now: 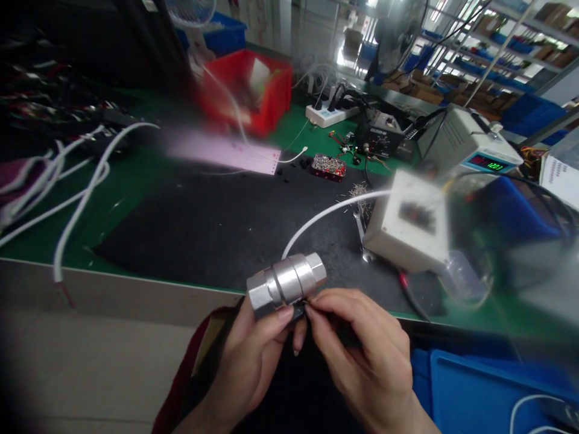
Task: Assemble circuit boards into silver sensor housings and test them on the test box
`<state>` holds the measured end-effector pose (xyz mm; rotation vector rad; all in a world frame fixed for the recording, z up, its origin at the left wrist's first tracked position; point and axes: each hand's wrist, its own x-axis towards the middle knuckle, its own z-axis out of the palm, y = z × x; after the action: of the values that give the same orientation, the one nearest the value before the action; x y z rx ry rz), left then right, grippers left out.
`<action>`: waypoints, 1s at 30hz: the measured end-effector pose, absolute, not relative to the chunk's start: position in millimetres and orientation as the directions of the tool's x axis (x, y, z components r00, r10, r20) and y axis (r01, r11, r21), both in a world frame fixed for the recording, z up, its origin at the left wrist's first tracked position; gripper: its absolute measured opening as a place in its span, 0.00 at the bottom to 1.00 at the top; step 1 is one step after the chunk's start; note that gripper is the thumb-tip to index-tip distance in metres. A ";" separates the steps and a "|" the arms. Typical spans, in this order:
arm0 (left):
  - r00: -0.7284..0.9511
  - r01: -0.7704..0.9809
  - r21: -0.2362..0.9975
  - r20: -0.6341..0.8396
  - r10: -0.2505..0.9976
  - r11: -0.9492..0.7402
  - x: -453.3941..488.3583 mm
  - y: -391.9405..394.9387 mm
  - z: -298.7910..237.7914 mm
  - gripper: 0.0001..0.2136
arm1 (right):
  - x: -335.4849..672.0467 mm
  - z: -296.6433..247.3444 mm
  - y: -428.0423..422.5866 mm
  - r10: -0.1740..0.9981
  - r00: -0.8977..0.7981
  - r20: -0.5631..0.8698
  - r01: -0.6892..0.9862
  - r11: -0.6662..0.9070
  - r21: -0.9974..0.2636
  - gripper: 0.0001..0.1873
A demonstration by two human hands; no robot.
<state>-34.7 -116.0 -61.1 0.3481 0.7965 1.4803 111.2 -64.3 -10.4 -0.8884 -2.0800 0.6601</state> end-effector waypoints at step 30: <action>-0.149 -0.470 0.813 -0.456 0.877 0.343 -20.4 -117.0 -65.1 0.36 | 346.6 -20.1 125.4 0.973 0.131 0.192 0.983 -0.102 -0.153 0.24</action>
<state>-20.4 -117.0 -65.1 0.4400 1.2210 1.2399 346.6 125.4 -20.1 -2.1662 -1.9226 -0.0623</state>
